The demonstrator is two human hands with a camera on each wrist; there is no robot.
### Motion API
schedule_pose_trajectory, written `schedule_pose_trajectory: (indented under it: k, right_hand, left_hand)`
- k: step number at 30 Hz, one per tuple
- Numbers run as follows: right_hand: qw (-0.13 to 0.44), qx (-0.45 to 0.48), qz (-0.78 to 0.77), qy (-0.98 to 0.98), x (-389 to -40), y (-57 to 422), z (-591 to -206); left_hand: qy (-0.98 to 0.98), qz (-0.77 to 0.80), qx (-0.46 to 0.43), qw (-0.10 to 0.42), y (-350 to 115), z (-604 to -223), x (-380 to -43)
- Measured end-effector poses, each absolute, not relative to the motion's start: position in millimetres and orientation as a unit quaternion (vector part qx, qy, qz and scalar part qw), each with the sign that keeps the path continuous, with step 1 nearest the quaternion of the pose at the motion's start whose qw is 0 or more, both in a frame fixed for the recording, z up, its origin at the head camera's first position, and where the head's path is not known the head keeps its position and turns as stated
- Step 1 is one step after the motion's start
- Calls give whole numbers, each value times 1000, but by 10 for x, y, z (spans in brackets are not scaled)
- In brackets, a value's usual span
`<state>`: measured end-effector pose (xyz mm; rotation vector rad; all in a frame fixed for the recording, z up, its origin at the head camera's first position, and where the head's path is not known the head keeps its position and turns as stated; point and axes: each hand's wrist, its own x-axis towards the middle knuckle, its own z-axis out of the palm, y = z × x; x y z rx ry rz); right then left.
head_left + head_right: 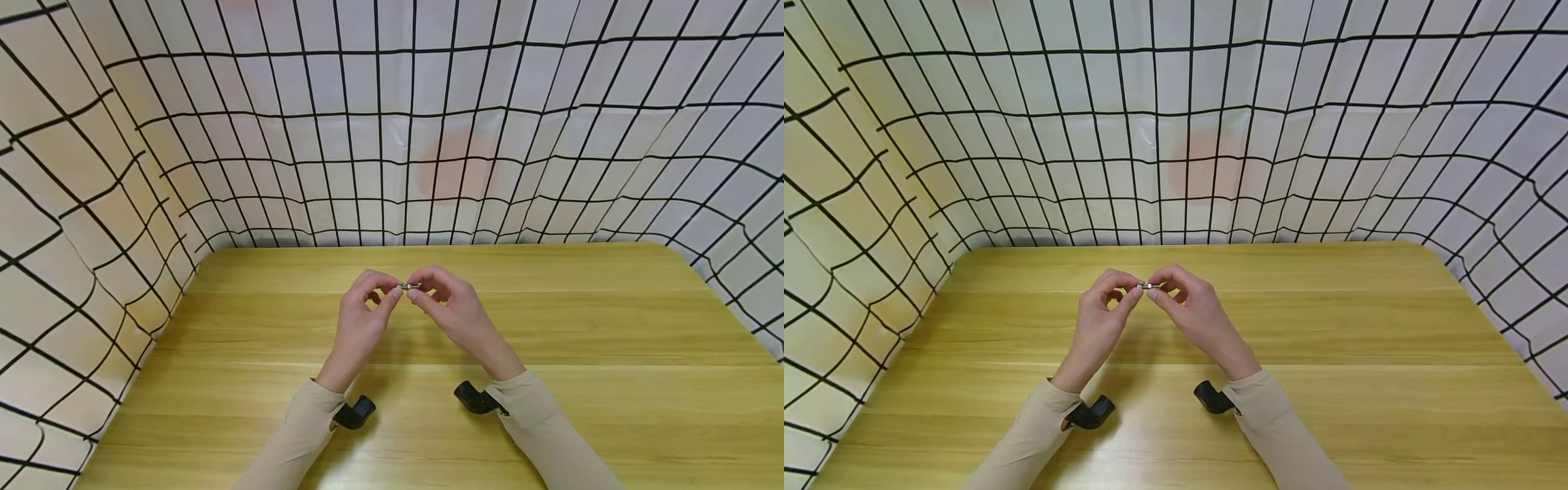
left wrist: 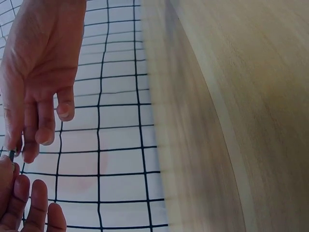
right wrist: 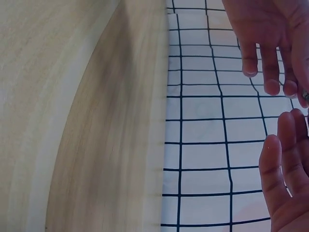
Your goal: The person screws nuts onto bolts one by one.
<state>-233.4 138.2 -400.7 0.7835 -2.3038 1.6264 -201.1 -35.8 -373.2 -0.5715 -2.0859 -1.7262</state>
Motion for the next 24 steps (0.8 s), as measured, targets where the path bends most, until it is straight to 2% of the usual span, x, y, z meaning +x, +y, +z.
schedule_pose_trajectory:
  k: [8,24]
  right_hand:
    - [82,249,566,-781,-2321,1360,-4014]
    - [75,247,583,-771,-2307,1352,-4023]
  left_hand:
    - [-739,-612,-207,189,-352,-3735,-2015]
    - [-735,-615,-208,198,-350,-3738,-2022]
